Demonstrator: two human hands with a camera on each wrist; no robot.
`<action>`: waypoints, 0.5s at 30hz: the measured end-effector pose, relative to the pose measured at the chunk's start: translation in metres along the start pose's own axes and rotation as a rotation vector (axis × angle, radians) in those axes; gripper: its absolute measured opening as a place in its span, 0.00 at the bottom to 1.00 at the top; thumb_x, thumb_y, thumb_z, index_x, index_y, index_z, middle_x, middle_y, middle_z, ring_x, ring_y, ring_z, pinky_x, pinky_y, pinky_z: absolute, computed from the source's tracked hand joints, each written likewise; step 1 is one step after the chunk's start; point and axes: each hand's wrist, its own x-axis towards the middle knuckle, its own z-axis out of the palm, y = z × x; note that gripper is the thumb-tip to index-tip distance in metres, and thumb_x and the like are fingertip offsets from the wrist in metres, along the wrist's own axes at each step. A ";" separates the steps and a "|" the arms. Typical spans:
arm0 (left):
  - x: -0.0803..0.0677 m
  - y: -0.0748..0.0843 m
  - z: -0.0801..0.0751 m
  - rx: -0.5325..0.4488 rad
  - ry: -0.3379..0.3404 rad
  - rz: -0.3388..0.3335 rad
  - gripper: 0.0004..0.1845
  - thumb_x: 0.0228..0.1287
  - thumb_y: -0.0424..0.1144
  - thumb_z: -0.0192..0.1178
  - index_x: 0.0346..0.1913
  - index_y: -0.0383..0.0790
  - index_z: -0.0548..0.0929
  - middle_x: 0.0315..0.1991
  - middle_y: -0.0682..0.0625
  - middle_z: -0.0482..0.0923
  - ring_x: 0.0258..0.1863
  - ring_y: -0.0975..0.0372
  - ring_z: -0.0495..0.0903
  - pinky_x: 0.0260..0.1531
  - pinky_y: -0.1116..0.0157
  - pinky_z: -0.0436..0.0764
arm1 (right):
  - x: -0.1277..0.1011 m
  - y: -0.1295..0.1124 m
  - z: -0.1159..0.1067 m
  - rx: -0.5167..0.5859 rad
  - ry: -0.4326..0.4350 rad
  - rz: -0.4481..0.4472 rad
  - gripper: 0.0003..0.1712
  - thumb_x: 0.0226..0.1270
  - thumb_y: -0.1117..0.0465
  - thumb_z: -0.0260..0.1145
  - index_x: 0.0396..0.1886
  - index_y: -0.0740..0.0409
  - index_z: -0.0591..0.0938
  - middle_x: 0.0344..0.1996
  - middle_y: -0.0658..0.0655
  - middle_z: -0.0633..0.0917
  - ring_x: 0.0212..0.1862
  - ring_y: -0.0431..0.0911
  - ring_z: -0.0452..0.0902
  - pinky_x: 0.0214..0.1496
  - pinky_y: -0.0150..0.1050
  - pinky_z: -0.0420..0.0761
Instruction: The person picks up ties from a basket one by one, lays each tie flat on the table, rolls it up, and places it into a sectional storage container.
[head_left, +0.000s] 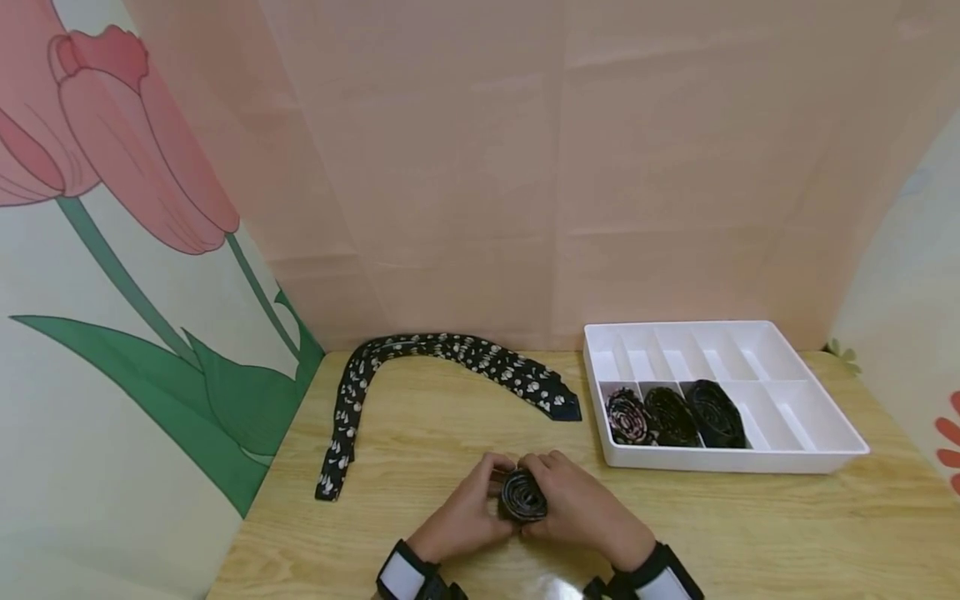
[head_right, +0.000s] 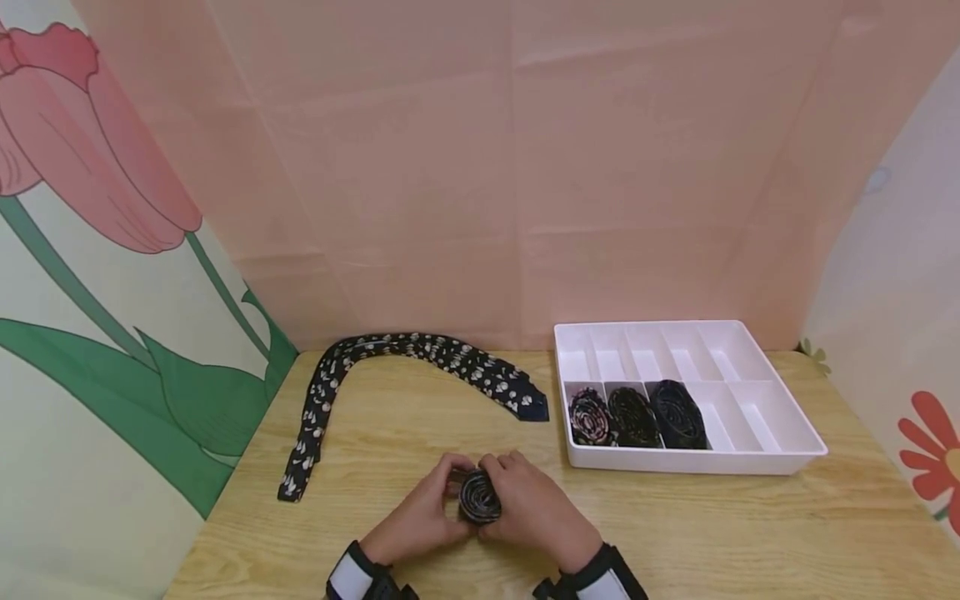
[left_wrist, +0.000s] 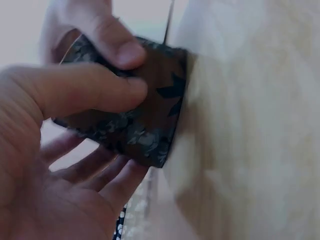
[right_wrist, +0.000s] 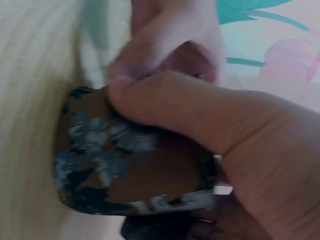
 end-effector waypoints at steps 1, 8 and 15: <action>0.000 0.000 -0.001 -0.001 -0.012 -0.002 0.39 0.50 0.27 0.65 0.63 0.57 0.63 0.62 0.57 0.69 0.62 0.66 0.73 0.62 0.69 0.74 | 0.000 0.001 0.001 -0.005 0.004 0.000 0.41 0.33 0.45 0.82 0.50 0.52 0.78 0.40 0.50 0.82 0.44 0.42 0.77 0.47 0.43 0.82; 0.010 0.000 -0.011 -0.032 0.011 -0.074 0.29 0.61 0.19 0.49 0.62 0.48 0.68 0.57 0.56 0.74 0.58 0.67 0.76 0.57 0.69 0.77 | -0.001 0.009 0.010 -0.008 0.036 0.029 0.39 0.31 0.44 0.81 0.48 0.53 0.79 0.39 0.49 0.81 0.42 0.41 0.76 0.45 0.41 0.82; 0.035 -0.008 -0.018 0.023 0.116 -0.047 0.20 0.64 0.24 0.52 0.57 0.42 0.75 0.51 0.53 0.80 0.51 0.64 0.79 0.49 0.69 0.79 | -0.002 0.021 0.005 0.024 0.062 0.157 0.41 0.33 0.43 0.81 0.51 0.53 0.80 0.40 0.50 0.83 0.40 0.38 0.76 0.42 0.38 0.82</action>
